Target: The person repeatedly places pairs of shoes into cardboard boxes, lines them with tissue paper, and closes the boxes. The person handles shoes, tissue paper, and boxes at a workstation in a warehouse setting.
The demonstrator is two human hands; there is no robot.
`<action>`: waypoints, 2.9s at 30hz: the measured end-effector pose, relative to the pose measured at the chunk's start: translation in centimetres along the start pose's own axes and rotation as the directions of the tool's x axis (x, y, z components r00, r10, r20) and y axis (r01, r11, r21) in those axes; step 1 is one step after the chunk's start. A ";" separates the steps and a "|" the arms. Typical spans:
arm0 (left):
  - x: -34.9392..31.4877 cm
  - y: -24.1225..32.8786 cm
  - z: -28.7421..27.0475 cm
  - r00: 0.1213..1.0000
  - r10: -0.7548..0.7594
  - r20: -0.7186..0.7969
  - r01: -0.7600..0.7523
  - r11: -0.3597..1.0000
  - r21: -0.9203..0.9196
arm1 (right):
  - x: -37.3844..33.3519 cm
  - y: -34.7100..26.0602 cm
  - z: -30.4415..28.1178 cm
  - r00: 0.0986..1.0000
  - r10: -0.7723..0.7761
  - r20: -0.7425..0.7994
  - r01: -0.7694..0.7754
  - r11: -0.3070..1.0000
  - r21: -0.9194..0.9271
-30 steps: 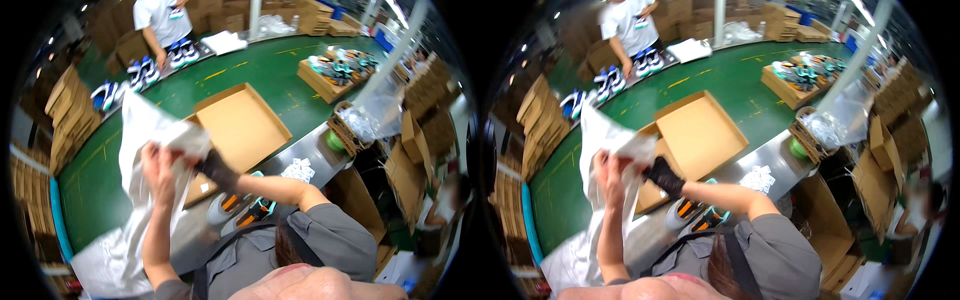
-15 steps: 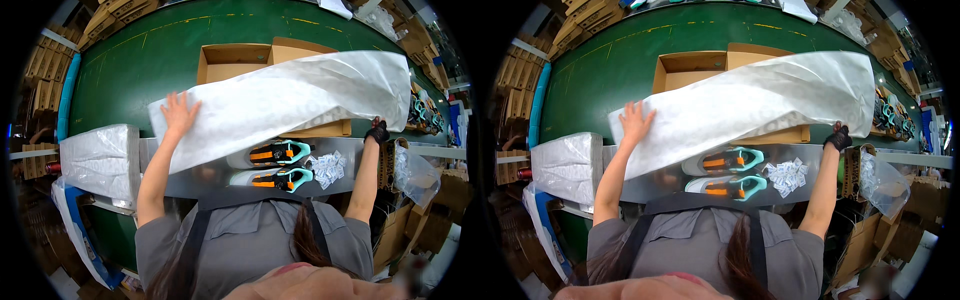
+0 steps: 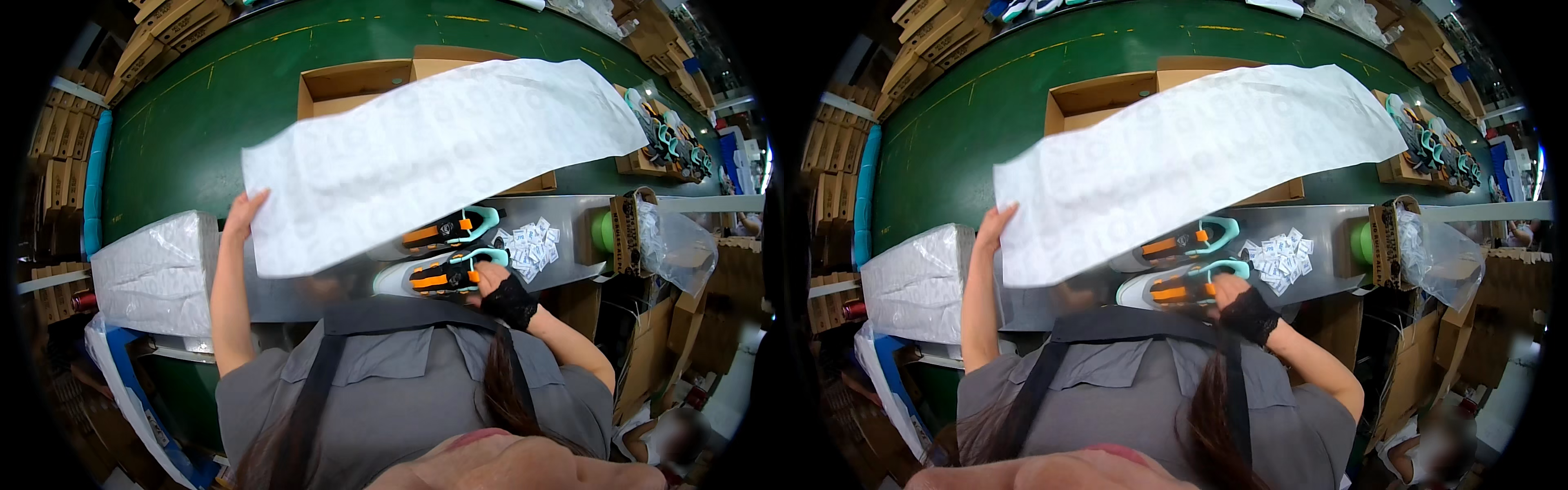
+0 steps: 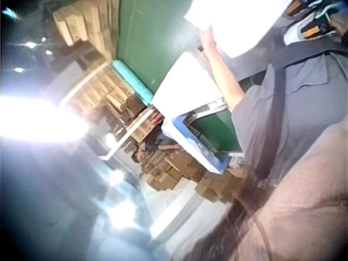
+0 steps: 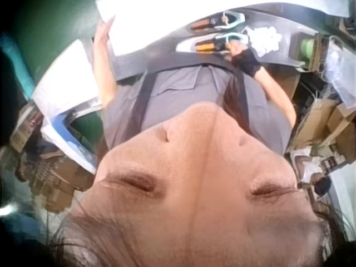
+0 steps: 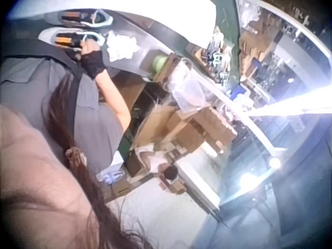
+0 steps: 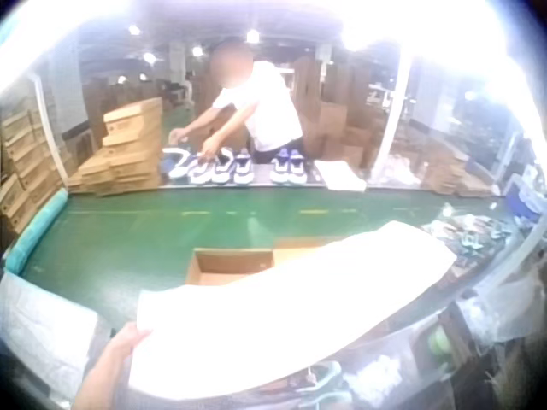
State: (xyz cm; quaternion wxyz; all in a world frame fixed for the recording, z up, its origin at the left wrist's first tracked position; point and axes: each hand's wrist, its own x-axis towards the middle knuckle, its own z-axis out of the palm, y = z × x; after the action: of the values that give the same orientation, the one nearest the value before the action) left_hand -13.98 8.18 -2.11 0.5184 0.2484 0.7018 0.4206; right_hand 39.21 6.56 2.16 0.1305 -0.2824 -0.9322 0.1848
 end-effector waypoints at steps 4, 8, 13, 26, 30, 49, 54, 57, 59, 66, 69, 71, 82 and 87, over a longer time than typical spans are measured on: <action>3.5 4.2 -1.3 0.960 0.218 -0.176 -0.204 0.974 0.093 | 2.5 0.1 -0.7 0.960 -0.027 0.278 0.038 0.999 -0.035; 5.8 6.5 -3.2 0.914 0.391 -0.110 -0.358 0.903 0.237 | 7.5 -4.1 -5.0 0.928 0.075 0.364 -0.045 0.995 -0.090; 4.4 10.0 -4.6 0.898 0.432 -0.089 -0.390 0.871 0.298 | 14.0 -4.3 -9.1 0.870 0.476 0.130 -0.428 0.596 0.680; 1.9 16.4 12.6 0.847 0.324 0.421 -0.177 0.919 -0.352 | 31.1 0.2 7.9 0.745 0.610 0.270 -0.502 0.245 0.829; 6.3 10.2 15.1 0.843 0.491 0.220 -0.441 0.865 -0.239 | 27.4 0.3 6.5 0.837 0.448 0.314 -0.520 0.477 0.708; 0.8 6.2 15.6 0.603 0.545 0.582 -0.761 0.173 0.625 | 8.8 -2.4 -0.3 0.855 0.512 -0.083 -0.507 0.859 0.075; -10.0 4.1 14.7 0.460 0.451 0.765 -0.860 0.442 0.256 | 11.9 -7.4 -2.1 0.938 0.338 -0.082 -0.332 0.940 0.080; -13.2 4.2 14.4 0.590 0.380 0.712 -0.729 0.630 0.268 | 15.8 -10.7 -5.4 0.985 0.173 0.001 -0.171 0.977 0.130; -13.7 4.3 12.9 0.684 0.385 0.620 -0.630 0.741 0.234 | 17.7 -10.2 -6.1 0.991 0.134 0.012 -0.131 0.939 0.319; -16.1 3.0 4.6 0.898 0.147 0.415 -0.155 0.988 -0.015 | 28.4 -0.3 -0.9 0.881 0.082 -0.465 -0.095 0.995 -0.004; -16.1 2.0 3.3 0.948 0.124 0.293 -0.044 0.963 -0.265 | 32.7 -1.1 3.2 0.955 0.085 -0.283 -0.150 0.965 -0.216; -15.6 2.5 3.2 0.971 0.114 0.209 -0.023 0.919 -0.394 | 35.7 3.4 6.6 0.909 -0.078 -0.410 0.059 0.997 -0.059; -1.3 9.3 10.3 0.941 0.254 0.225 0.018 0.625 -0.780 | 29.5 3.0 -1.9 0.782 0.376 -0.497 -0.166 0.894 0.417; 8.5 3.6 16.1 0.984 -0.013 0.178 0.020 0.999 -0.034 | 19.0 -1.9 -0.7 0.945 0.264 -0.192 -0.188 0.921 0.342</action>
State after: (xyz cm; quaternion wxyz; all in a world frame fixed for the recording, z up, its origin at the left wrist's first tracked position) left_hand -2.09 22.04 -5.24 0.5867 0.2698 0.6472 0.4051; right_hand 23.24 16.23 6.25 0.2612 -0.3836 -0.8288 0.3125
